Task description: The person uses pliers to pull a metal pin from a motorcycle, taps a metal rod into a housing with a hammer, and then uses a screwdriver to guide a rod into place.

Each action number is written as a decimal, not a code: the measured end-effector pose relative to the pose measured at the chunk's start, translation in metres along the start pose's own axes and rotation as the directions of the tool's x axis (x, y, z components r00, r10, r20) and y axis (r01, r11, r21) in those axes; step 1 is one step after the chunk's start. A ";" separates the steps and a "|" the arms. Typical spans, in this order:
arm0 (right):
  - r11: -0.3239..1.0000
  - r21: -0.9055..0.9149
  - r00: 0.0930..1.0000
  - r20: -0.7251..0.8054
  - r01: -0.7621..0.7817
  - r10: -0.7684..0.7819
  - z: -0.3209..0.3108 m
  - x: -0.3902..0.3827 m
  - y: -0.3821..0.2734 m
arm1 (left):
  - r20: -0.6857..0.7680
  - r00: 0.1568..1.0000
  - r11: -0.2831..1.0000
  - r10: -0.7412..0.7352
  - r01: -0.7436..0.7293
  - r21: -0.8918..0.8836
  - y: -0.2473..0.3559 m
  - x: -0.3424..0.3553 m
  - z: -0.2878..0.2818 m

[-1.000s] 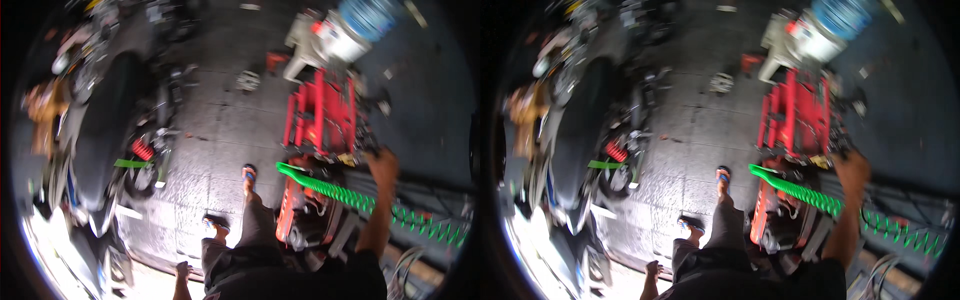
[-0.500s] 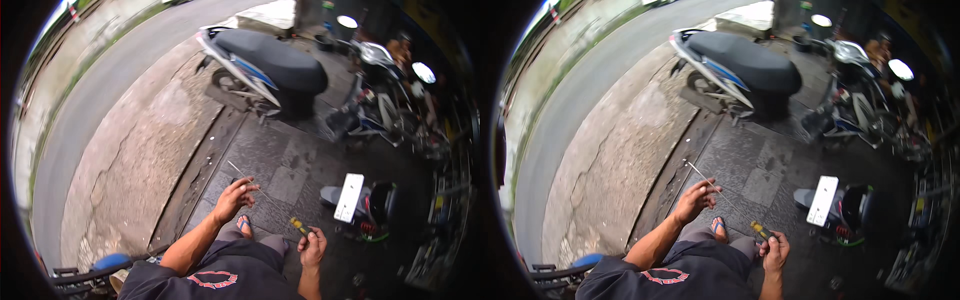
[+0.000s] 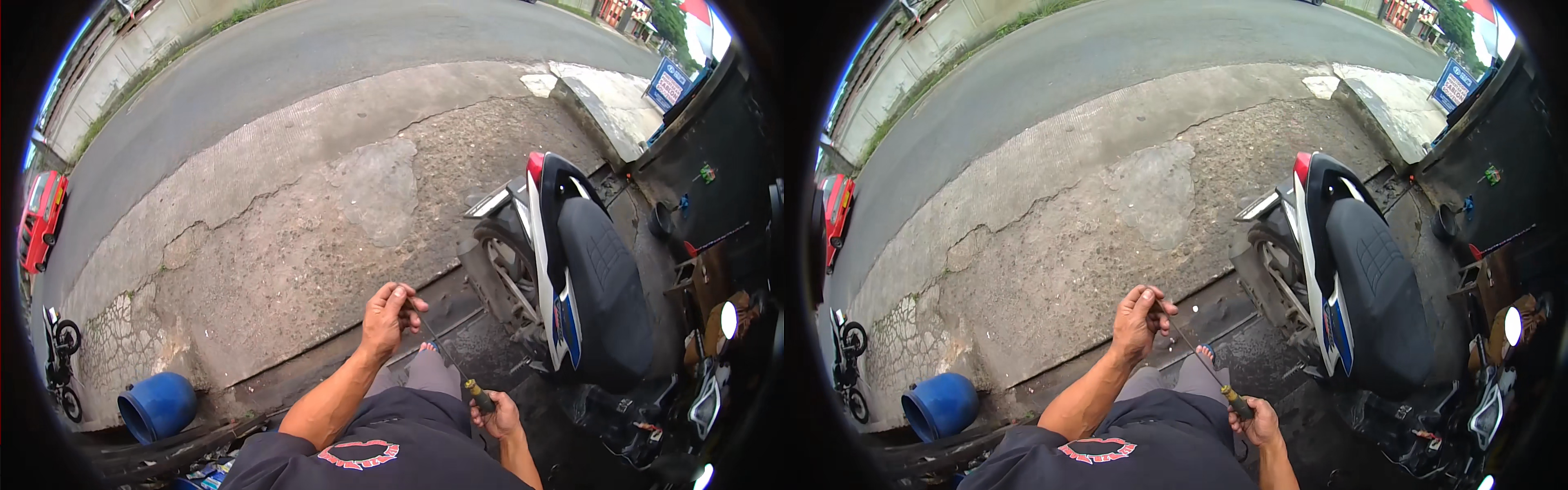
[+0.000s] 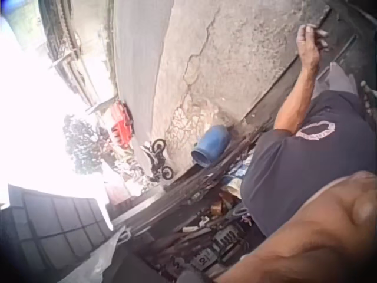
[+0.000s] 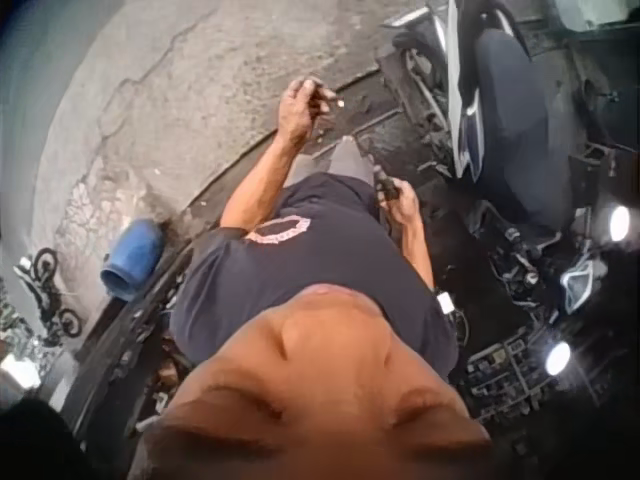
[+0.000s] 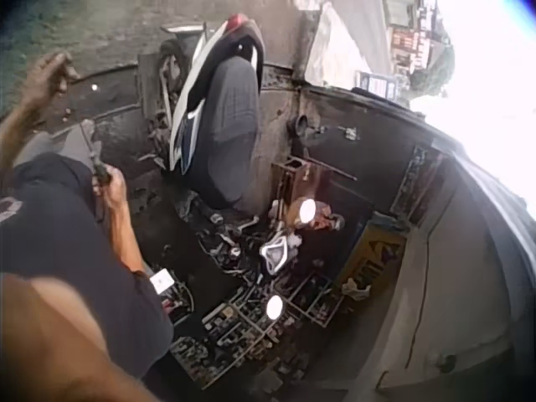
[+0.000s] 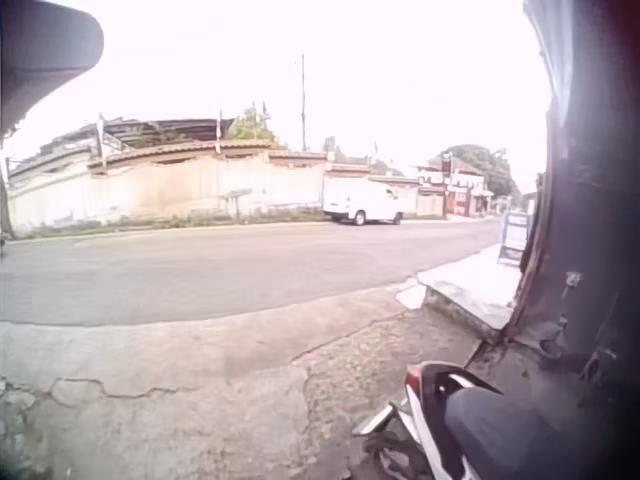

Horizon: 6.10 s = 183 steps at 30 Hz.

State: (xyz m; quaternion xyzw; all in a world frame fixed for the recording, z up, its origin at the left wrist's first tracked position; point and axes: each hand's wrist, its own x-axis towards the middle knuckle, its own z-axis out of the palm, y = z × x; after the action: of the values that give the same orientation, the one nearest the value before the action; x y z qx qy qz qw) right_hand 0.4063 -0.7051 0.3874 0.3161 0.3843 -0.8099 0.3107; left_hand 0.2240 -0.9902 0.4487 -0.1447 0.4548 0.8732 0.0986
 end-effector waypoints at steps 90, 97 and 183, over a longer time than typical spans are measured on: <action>0.111 -0.913 0.045 0.139 0.392 0.989 -0.631 0.536 -0.692 | -0.920 -0.364 0.888 -0.141 -0.457 0.045 -0.835 0.412 0.594; 0.289 -0.877 -0.075 0.282 0.383 0.956 -0.653 0.513 -0.628 | -0.914 -0.402 0.830 -0.057 -0.528 0.180 -0.846 0.408 0.604; 0.087 -0.995 -0.114 0.082 0.040 0.990 -0.663 0.499 -0.562 | -0.862 -0.504 0.813 -0.049 -0.522 0.259 -0.868 0.390 0.592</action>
State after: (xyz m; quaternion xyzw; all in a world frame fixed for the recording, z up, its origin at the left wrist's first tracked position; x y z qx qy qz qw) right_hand -0.1349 -0.0052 -0.0826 -0.2540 0.2277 -0.2353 0.9101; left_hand 0.0249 0.0049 -0.0275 -0.6939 0.1808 0.3911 -0.5770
